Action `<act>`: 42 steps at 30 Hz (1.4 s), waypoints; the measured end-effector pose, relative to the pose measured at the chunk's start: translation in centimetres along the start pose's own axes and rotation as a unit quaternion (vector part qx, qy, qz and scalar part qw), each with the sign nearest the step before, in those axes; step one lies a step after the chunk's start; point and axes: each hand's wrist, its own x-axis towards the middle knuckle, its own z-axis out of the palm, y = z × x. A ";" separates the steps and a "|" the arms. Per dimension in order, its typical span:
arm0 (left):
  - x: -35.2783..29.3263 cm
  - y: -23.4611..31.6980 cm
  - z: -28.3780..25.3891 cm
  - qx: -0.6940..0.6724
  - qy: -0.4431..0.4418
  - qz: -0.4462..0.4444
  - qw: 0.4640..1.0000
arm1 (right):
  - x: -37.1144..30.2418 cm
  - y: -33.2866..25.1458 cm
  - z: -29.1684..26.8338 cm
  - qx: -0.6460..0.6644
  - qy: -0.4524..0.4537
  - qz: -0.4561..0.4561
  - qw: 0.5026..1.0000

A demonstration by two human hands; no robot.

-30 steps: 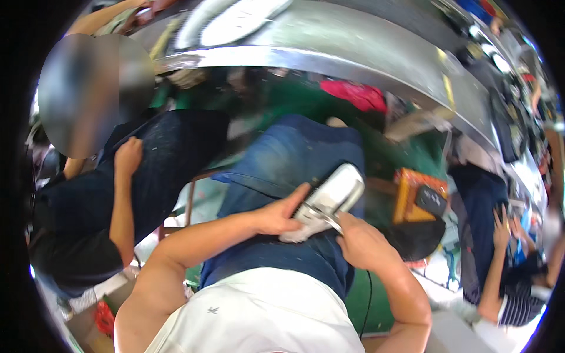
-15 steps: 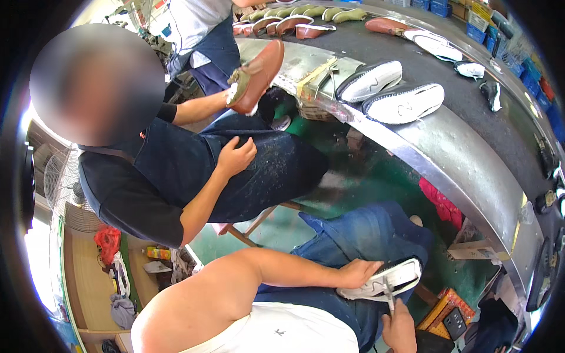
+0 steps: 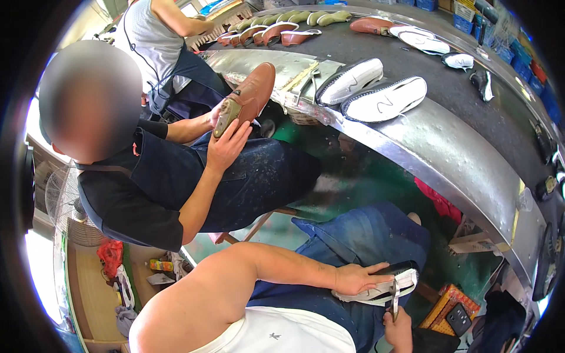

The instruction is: Using pliers to pull and adjust shoe components on lasts at a factory assembly line.

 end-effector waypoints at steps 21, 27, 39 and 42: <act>-1.1 3.9 -3.2 0.092 -0.174 -0.046 0.979 | 1.7 -1.2 1.2 -0.131 0.089 -0.058 0.986; -3.4 0.5 1.7 -0.223 0.089 -0.211 0.948 | 0.7 -4.2 0.6 -0.238 0.097 -0.109 0.960; -3.5 1.1 -1.1 -0.218 -0.062 -0.169 0.959 | -0.5 -4.4 4.3 -0.237 -0.005 -0.054 0.970; -2.5 2.5 -3.2 -0.165 -0.131 -0.200 0.957 | -2.0 -3.7 4.1 -0.136 0.062 -0.133 0.980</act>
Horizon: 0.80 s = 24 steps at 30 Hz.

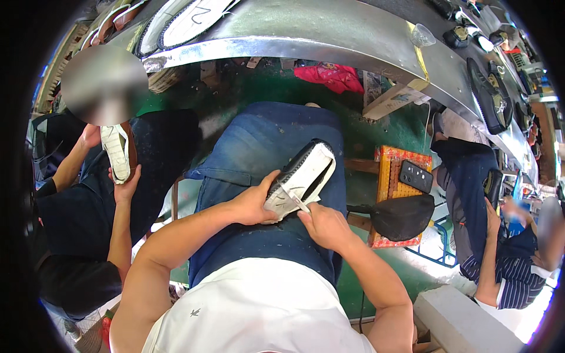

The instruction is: Using pliers to pull and adjust shoe components on lasts at a factory assembly line.

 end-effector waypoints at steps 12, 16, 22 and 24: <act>3.1 11.1 -7.4 -0.320 0.207 0.165 0.910 | -3.5 4.0 -2.0 0.406 0.089 0.173 0.893; 8.8 3.6 -5.1 -0.045 0.001 0.033 0.998 | -4.0 4.0 -1.9 0.470 0.067 0.137 0.870; 5.1 2.4 -1.7 0.069 0.121 0.043 0.989 | -3.3 2.2 -3.0 0.207 0.000 0.122 0.971; 5.4 2.3 -0.8 0.116 0.199 0.088 0.969 | -2.4 2.0 -3.5 0.193 -0.016 0.119 0.974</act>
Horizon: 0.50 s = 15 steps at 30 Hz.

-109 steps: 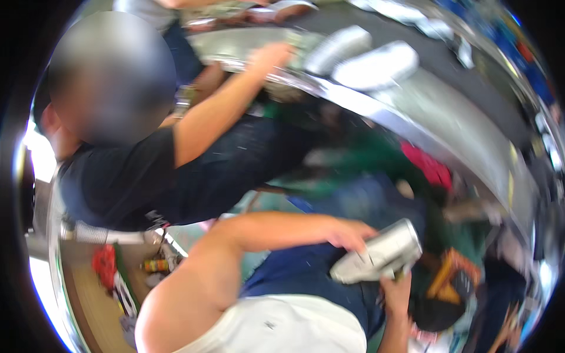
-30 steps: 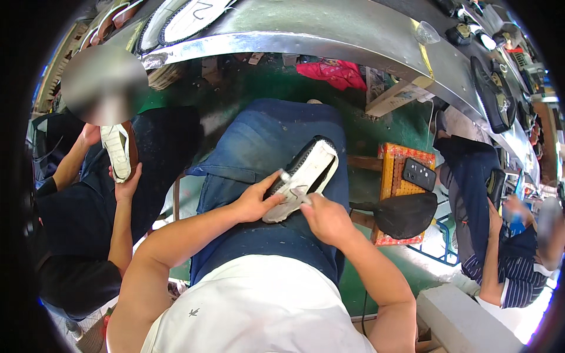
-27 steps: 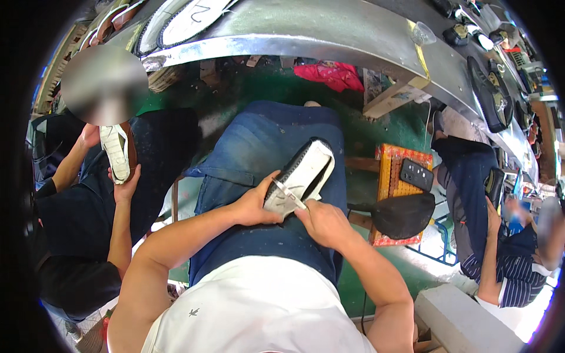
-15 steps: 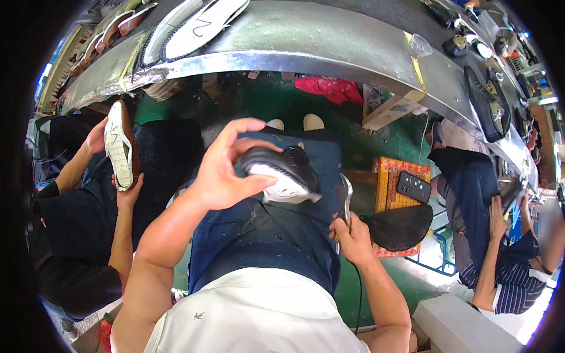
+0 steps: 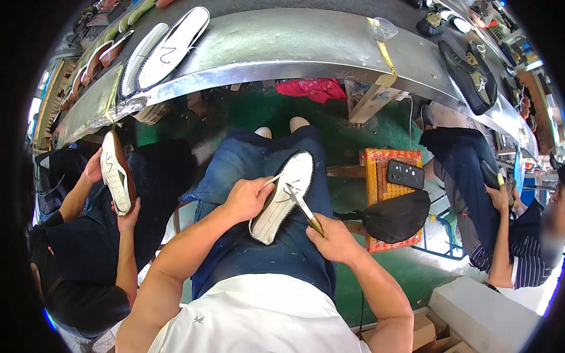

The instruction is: Using pliers to pull and adjust shoe components on lasts at a factory assembly line.

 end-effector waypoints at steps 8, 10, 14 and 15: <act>-0.6 0.4 0.7 0.045 0.081 -0.002 0.996 | 2.0 -2.7 -3.2 -0.089 -0.052 -0.038 0.994; -0.9 0.3 0.8 0.041 0.097 0.000 0.994 | 2.5 -4.5 -4.3 -0.090 -0.136 0.023 0.986; -1.1 1.4 1.1 0.069 0.100 0.018 0.992 | 2.3 -5.0 -5.3 -0.134 -0.147 0.037 0.979; -1.4 1.7 1.2 0.074 0.102 0.033 0.991 | 2.3 -5.3 -5.4 -0.134 -0.148 0.040 0.979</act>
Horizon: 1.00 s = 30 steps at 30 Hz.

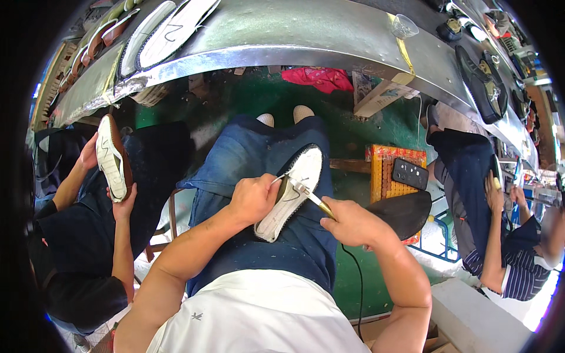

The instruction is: Using pliers to pull and adjust shoe components on lasts at a factory assembly line.

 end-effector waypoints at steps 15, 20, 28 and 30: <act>1.2 -5.2 2.9 -0.727 -0.122 -0.275 0.617 | 5.3 -0.4 3.8 -0.104 0.039 0.001 0.994; 2.1 -5.7 2.1 -0.689 -0.132 -0.276 0.657 | 5.4 0.5 6.6 0.017 0.157 -0.014 0.987; 2.3 -4.1 2.0 -0.655 -0.120 -0.260 0.700 | 6.3 2.1 9.9 0.429 0.078 0.027 0.900; 2.6 -3.7 1.8 -0.653 -0.129 -0.267 0.697 | 6.1 3.8 9.7 0.566 -0.009 0.027 0.824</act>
